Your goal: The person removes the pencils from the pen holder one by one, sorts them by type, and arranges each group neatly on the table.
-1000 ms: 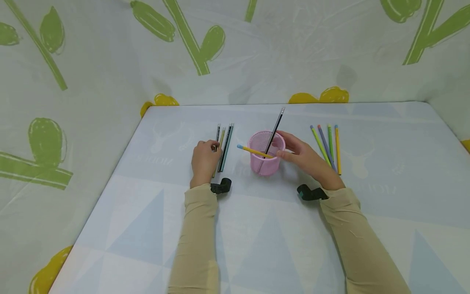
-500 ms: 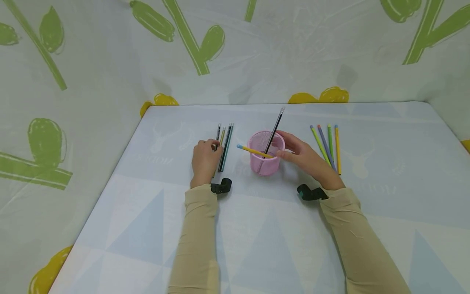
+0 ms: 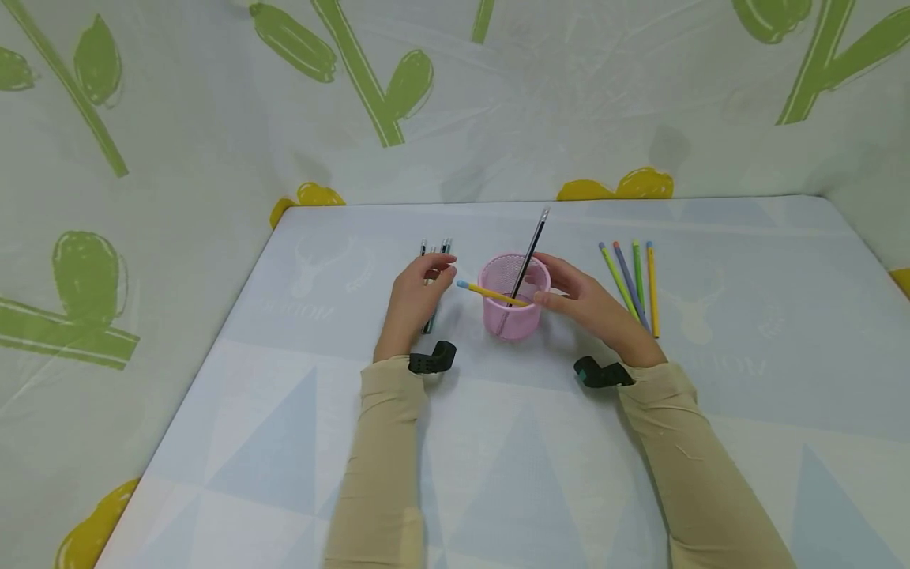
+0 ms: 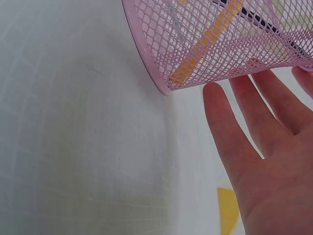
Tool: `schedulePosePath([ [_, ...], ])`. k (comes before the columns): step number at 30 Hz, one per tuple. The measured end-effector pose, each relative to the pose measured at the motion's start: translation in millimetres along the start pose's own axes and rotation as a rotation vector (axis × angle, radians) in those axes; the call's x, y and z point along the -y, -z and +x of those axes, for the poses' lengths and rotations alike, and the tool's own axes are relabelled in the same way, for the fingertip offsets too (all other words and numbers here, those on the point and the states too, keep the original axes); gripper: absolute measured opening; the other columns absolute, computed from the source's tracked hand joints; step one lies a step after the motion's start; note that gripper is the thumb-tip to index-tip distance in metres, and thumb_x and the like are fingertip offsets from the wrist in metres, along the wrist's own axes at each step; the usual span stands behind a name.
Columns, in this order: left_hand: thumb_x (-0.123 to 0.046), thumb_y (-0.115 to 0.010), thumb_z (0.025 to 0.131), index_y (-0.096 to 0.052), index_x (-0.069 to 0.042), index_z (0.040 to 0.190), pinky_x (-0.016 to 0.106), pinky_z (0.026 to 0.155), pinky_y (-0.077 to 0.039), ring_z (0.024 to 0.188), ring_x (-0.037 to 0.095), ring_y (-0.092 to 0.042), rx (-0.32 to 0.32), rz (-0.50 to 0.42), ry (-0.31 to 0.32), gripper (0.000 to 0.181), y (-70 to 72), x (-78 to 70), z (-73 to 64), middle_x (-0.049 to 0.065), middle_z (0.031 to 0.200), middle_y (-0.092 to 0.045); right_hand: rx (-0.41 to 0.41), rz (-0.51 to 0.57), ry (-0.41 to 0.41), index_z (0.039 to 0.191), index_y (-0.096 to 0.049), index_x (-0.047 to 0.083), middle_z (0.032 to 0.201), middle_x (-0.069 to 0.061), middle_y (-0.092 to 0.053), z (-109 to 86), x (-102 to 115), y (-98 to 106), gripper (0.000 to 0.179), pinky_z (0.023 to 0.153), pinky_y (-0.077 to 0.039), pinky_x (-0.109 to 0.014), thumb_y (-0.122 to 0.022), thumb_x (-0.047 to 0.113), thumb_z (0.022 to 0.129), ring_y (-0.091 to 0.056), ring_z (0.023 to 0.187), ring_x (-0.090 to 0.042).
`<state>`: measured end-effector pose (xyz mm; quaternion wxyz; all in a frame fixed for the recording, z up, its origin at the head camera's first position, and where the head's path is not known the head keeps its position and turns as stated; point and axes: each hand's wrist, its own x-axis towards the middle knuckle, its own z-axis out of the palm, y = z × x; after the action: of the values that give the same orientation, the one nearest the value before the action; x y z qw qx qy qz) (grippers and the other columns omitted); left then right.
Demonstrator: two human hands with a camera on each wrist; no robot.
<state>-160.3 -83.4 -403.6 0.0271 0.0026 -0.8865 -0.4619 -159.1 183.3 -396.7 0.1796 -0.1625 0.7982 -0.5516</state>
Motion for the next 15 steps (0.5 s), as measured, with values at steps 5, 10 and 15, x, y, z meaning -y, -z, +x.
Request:
schedulePosePath([
  [5,-0.042,-0.051,0.092,-0.06,-0.027,0.117,0.03,0.083,-0.048,0.1,0.01,-0.054,0.047,-0.094,-0.014,0.03,-6.9,-6.2,0.9,-0.006,0.112,-0.06,0.004,0.008,-0.008,0.144,-0.027,0.024,0.148,0.003,-0.029,-4.6,12,-2,0.061,0.108,-0.024,-0.052,-0.056,0.025,0.091,-0.027,0.136,-0.023],
  [10,-0.047,-0.047,0.092,-0.06,-0.023,0.117,0.03,0.085,-0.049,0.104,0.011,-0.057,0.1,-0.222,-0.025,0.037,-16.4,-13.6,1.9,-0.003,0.114,-0.061,-0.004,-0.008,-0.023,0.144,-0.028,0.019,0.148,0.0,-0.029,-12.8,33,-5,0.061,0.108,-0.026,-0.05,-0.057,0.027,0.091,-0.028,0.136,-0.024],
  [15,-0.059,-0.044,0.088,-0.059,-0.025,0.119,0.036,0.094,-0.045,0.111,0.014,-0.053,0.16,-0.33,0.019,0.048,-32.3,-20.2,-2.1,-0.005,0.12,-0.058,-0.013,-0.05,-0.018,0.144,-0.03,0.018,0.147,-0.001,-0.031,-12.7,33,-5,0.061,0.107,-0.029,-0.049,-0.057,0.03,0.09,-0.029,0.135,-0.024],
])
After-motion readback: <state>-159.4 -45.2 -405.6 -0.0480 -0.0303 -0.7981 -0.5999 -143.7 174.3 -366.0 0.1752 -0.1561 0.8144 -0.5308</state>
